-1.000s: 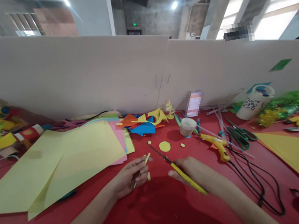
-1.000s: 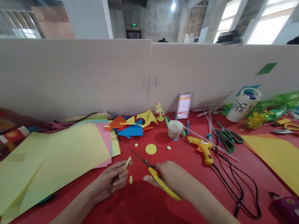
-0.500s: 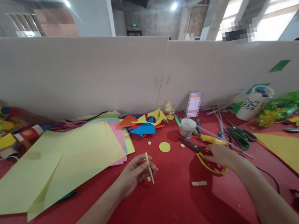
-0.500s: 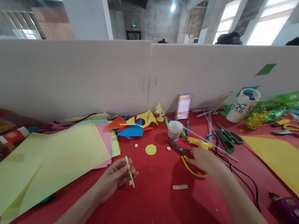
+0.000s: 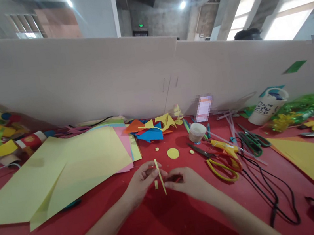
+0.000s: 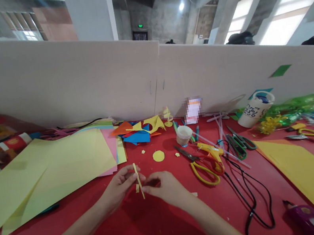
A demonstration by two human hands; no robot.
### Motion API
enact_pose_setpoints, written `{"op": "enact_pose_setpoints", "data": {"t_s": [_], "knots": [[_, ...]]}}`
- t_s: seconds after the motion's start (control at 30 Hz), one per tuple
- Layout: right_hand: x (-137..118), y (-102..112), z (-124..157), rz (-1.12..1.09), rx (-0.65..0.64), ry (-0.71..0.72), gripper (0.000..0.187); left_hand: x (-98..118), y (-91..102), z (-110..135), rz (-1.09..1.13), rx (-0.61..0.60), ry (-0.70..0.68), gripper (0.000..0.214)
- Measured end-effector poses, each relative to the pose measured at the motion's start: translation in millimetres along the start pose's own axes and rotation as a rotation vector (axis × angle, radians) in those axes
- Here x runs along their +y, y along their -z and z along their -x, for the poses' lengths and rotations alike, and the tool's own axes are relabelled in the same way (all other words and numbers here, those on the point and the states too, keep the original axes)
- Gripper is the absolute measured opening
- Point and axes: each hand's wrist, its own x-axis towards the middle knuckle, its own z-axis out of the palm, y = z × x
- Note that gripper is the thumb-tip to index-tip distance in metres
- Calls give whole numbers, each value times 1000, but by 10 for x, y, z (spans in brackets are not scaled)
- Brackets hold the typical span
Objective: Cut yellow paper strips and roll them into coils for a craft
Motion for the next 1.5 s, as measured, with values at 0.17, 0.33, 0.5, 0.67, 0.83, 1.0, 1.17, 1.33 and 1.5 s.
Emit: {"op": "enact_pose_setpoints", "data": {"t_s": [0.17,0.33,0.5,0.67,0.83,1.0,1.17,1.33,1.5], "knots": [[144,-102,-35,-210,-26,-32,21,-35,5,-1,-44,-31,27,22],[219,-22,-91,-337,-21,-43,24,-70,52,-42,-146,35,33,35],[305,126,-167,-380,99,-24,27,-111,149,-107,-557,24,-47,29],[426,203,-216,-328,190,6,27,-120,141,-236,-1057,1,-274,21],[457,268,-222,-272,339,68,34,-165,42,-460,-1313,-77,-405,28],[474,396,-209,-324,443,117,26,-196,-53,-605,-1503,-214,-348,40],[466,501,-191,-489,452,120,28,-101,-66,-506,-1511,-285,-342,38],[336,479,-161,-312,522,142,26,13,-12,-257,-1371,-379,-365,25],[275,288,-141,-185,378,183,25,-61,43,-205,-1195,-258,-339,21]]}}
